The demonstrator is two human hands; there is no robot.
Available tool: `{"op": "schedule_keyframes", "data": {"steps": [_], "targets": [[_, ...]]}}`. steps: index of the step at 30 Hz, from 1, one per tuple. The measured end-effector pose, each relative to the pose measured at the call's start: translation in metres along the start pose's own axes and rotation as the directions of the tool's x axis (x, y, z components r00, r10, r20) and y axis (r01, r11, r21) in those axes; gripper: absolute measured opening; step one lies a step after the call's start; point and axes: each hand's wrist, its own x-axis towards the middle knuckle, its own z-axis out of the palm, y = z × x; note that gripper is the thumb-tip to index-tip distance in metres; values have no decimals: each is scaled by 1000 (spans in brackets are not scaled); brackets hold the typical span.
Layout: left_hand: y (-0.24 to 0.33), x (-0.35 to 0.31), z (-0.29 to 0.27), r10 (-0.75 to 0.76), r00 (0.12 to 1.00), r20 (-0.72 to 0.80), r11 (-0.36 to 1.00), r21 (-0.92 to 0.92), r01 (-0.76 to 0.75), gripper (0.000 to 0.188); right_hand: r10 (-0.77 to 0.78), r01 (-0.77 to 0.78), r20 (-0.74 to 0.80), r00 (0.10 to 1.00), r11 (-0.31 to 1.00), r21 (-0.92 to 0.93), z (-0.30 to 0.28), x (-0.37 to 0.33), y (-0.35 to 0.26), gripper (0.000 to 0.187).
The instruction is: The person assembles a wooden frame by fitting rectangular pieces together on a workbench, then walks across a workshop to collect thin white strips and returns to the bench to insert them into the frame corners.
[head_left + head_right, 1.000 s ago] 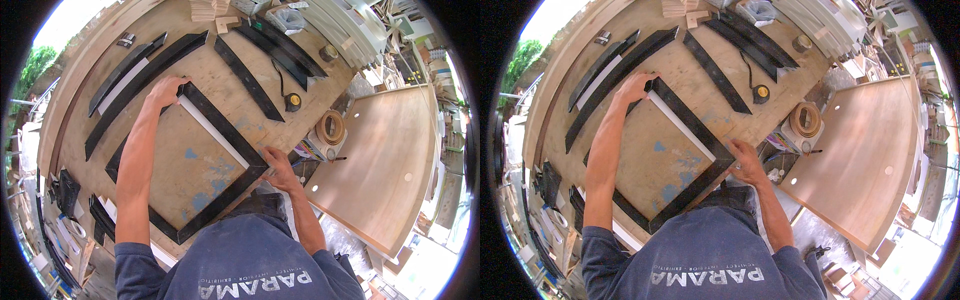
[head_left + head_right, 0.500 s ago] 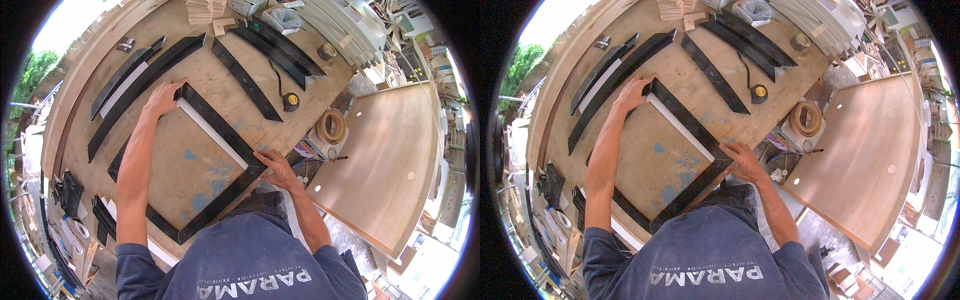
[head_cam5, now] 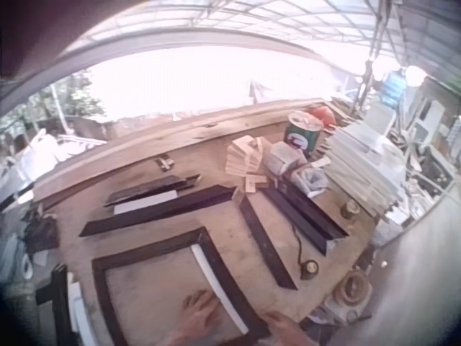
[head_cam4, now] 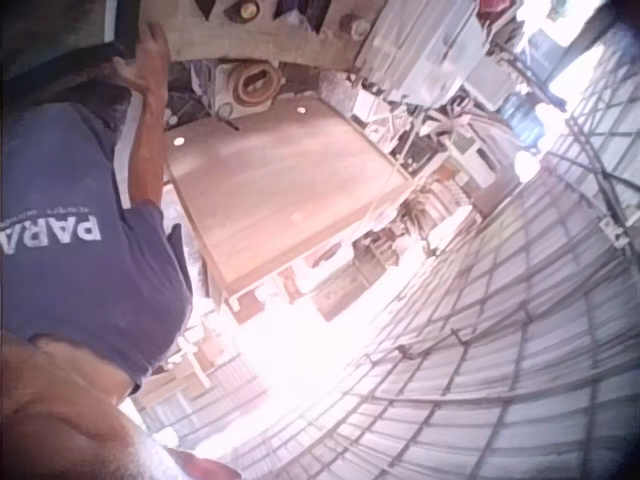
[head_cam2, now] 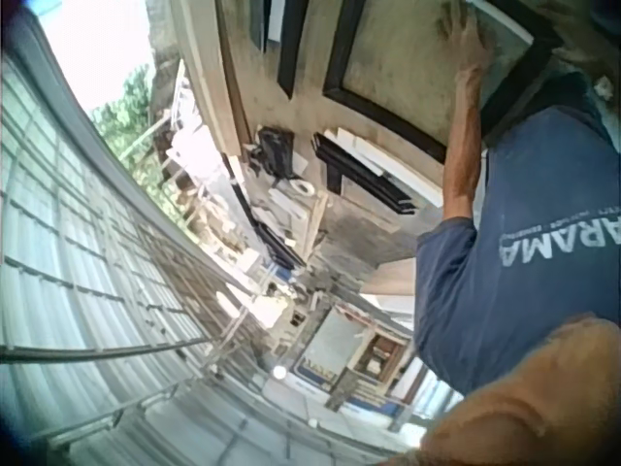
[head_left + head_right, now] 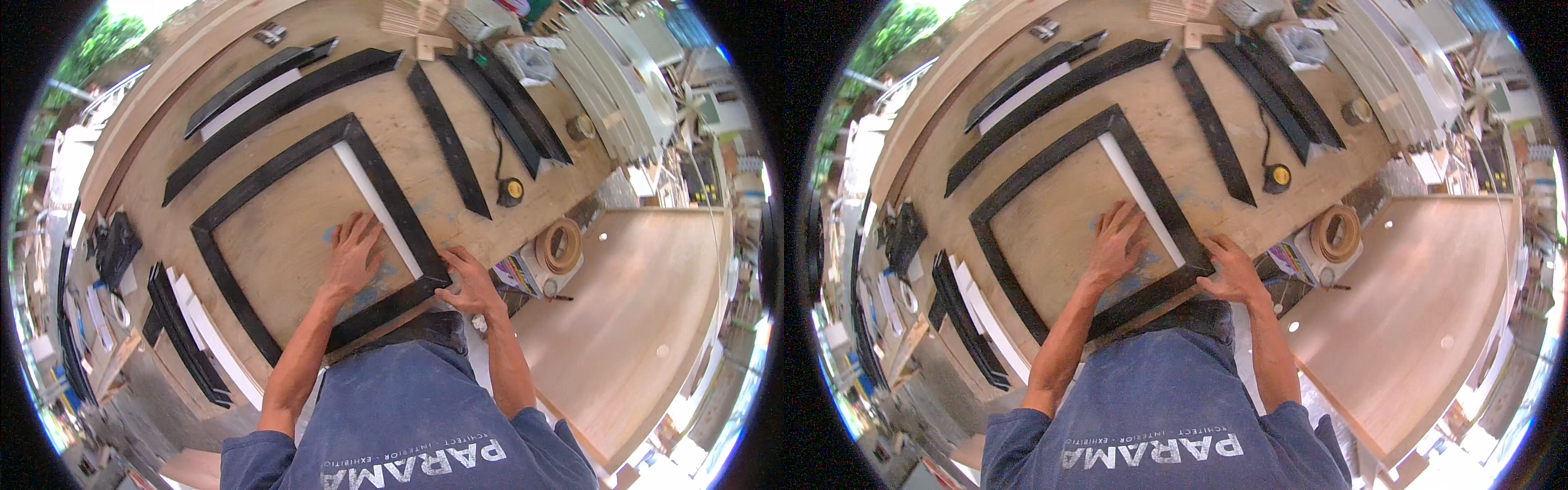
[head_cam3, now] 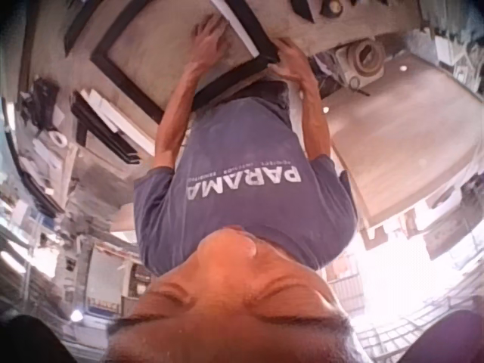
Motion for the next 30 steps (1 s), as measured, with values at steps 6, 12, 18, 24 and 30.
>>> {"op": "schedule_keyframes", "data": {"steps": [6, 12, 18, 24, 30], "targets": [[-13, -45, -38, -294, 914, -281, 941, -252, 225, 38, -46, 31, -104, 994, 989, -142, 4, 12, 11, 63], [-42, -208, -101, -666, 213, -715, 631, -387, 672, 19, -95, 111, -345, 934, 994, 26, 19, 36, -3, 41], [-49, -341, -68, -624, 181, -760, 344, -59, 937, 48, -203, 228, -253, 946, 971, 72, 39, 66, -32, 39], [-80, -376, -43, -621, 29, -783, 279, -186, 942, 62, -409, 421, -164, 898, 905, 52, 55, 88, -64, 35], [-42, -347, -73, -525, 55, -849, 447, -220, 867, 56, -444, 485, -284, 850, 870, 91, 60, 91, -76, 35]]}}
